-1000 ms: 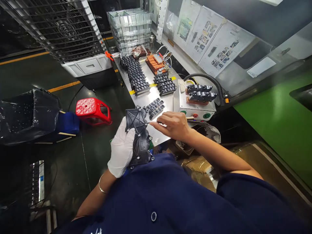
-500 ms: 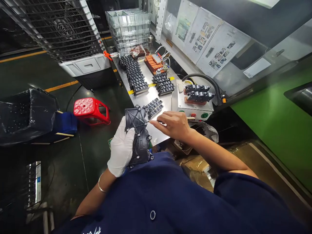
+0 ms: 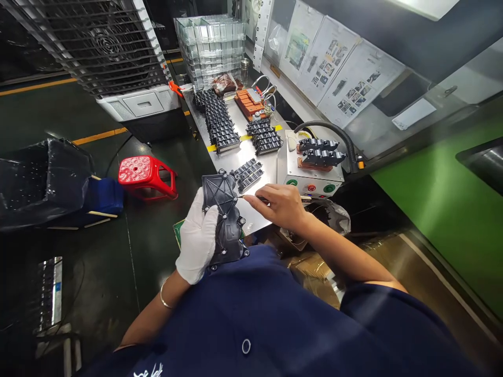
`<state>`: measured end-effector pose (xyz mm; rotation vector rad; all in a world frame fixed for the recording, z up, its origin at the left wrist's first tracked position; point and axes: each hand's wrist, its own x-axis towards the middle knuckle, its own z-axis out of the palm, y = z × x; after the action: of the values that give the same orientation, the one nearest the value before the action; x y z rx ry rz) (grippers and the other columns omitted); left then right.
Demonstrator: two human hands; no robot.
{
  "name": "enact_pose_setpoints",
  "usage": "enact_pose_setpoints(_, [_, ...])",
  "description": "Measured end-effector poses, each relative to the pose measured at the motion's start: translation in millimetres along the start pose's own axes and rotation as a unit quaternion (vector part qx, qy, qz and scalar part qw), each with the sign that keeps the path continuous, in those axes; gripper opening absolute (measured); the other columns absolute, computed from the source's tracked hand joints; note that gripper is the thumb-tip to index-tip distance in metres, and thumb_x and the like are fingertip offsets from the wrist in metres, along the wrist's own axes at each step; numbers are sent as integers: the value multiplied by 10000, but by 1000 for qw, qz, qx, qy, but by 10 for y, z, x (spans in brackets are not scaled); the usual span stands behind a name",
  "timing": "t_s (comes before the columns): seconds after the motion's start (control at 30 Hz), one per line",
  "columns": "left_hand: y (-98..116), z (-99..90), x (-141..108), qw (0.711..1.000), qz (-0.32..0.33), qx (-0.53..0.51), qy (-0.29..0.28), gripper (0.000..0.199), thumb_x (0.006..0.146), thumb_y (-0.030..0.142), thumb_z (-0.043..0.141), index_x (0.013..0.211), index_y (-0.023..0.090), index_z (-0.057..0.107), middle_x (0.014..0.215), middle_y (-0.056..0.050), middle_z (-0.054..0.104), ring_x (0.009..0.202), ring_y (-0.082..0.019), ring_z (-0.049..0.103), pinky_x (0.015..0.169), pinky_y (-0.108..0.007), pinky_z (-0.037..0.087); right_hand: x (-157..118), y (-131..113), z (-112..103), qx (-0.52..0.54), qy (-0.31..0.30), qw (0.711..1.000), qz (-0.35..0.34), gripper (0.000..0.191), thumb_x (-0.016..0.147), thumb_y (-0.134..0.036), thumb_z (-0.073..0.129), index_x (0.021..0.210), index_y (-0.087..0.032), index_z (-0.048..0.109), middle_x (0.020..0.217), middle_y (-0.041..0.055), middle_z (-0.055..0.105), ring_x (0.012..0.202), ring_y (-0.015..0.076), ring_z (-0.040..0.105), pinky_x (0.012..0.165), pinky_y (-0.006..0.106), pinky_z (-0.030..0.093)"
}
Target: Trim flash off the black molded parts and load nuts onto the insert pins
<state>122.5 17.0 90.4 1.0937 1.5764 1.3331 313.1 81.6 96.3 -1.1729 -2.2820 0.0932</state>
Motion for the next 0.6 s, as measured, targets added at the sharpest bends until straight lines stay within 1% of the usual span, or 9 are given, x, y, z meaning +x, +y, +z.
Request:
enact_pose_setpoints(0.13, [-48,22,-7,1000,-8,12,22,558,894,254,581,1432,135,490,1403,-90,589,1245,-210,591,1079,-285,455,-58,-46,67,12,17,999,27,521,966,-493,480,602,-158,642,524,3,581,489,71,452,518,243,256])
enact_pose_setpoints(0.33, [-126,46,8,999,12,9,30,549,902,284,582,1428,149,500,1410,-80,584,1271,-209,571,1105,-289,431,-129,-121,161,8,27,996,80,491,968,-489,482,657,-165,681,583,18,656,535,81,554,531,248,272])
enact_pose_setpoints(0.5, [-133,65,16,999,3,2,32,548,911,297,574,1437,168,490,1422,-74,574,1308,-222,537,1160,-337,368,-153,-149,177,1,39,995,94,484,965,-486,493,654,-165,679,591,16,666,535,81,560,534,253,275])
enact_pose_setpoints(0.6, [-94,70,18,999,-5,3,40,570,907,282,570,1453,151,467,1417,-86,578,1292,-224,553,1136,-329,400,-151,-166,175,6,27,996,86,488,964,-488,490,646,-167,673,579,14,651,530,80,540,536,253,275])
